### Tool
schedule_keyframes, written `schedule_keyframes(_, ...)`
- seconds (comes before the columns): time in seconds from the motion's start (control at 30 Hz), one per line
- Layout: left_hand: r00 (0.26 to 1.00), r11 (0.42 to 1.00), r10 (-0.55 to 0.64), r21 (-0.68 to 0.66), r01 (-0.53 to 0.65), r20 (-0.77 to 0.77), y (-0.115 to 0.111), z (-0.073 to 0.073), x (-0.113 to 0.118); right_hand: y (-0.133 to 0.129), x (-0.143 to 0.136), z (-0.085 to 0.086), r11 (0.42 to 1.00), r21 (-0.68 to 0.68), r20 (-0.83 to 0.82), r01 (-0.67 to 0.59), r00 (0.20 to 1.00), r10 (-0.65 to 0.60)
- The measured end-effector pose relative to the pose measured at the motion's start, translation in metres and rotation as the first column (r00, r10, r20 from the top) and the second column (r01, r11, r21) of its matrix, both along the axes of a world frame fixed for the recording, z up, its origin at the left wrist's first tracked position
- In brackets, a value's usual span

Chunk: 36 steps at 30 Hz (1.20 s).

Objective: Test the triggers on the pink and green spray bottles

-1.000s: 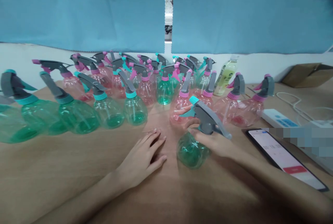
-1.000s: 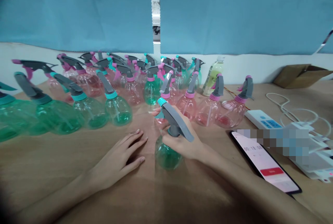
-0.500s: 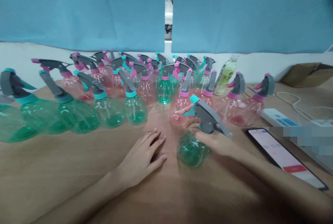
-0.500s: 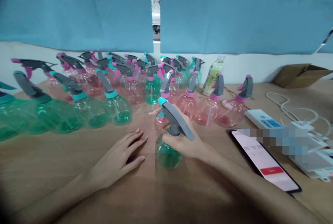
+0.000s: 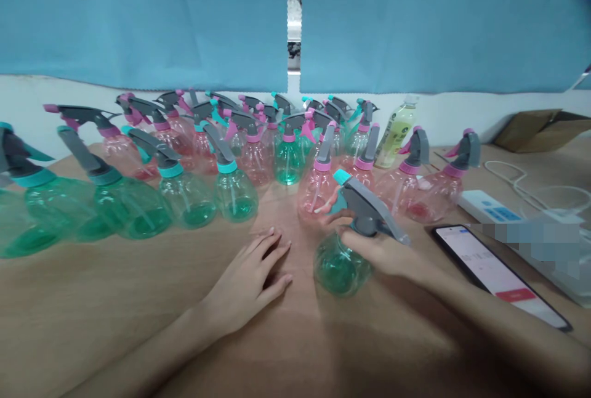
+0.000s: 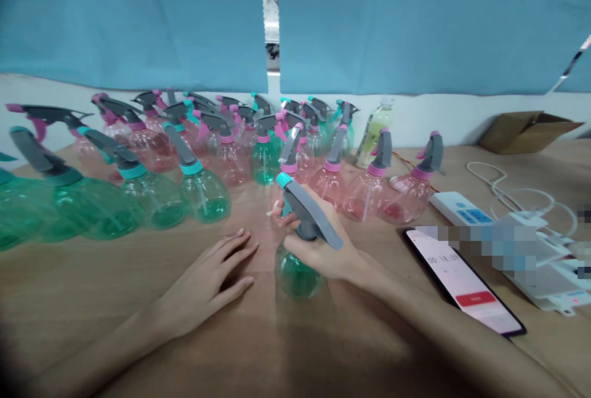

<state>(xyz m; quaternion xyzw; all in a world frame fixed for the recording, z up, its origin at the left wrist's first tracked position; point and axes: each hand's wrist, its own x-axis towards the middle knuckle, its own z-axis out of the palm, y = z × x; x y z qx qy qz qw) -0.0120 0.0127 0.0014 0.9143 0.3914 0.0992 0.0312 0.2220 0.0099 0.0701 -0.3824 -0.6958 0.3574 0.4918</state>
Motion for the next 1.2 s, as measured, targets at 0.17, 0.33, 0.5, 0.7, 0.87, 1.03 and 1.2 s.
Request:
schedule_keyframes(0.17,1.000,1.000,-0.003,0.008,0.003,0.013,0.0001,-0.0001,-0.0006,-0.0034,0.0012,0.0019,0.998,0.041,0.035,0.044,0.998,-0.046)
schedule_keyframes(0.33,1.000,1.000,-0.003,0.007,0.003,0.002,0.0002,0.0005,0.0001,-0.0042,0.0027,0.0033,0.997,0.058,0.047,0.043,0.998,-0.045)
schedule_keyframes(0.5,1.000,1.000,-0.004,0.011,0.005,-0.002,0.0005,-0.0004,0.0001,0.0008,0.0046,0.0002,0.999,0.042,0.073,0.000,0.997,-0.003)
schedule_keyframes(0.7,1.000,1.000,-0.007,0.020,0.007,-0.001,0.0002,-0.0012,-0.0008,0.0005,0.0056,0.0013,0.998,0.060,0.206,0.034,0.977,-0.046)
schedule_keyframes(0.87,1.000,1.000,-0.004,0.018,0.004,-0.002,0.0005,0.0001,0.0007,0.0002,0.0047,0.0027,0.995,0.093,0.226,0.037,0.973,-0.057)
schedule_keyframes(1.03,1.000,0.999,-0.001,0.034,0.000,0.015,0.0007,-0.0006,0.0023,-0.0001,0.0059,0.0025,0.996,0.086,0.220,0.028,0.974,-0.046)
schedule_keyframes(1.2,1.000,0.999,0.011,0.050,-0.011,-0.003,0.0003,-0.0020,0.0068,-0.0017,0.0047,0.0041,0.997,0.076,0.203,0.033,0.978,-0.048)
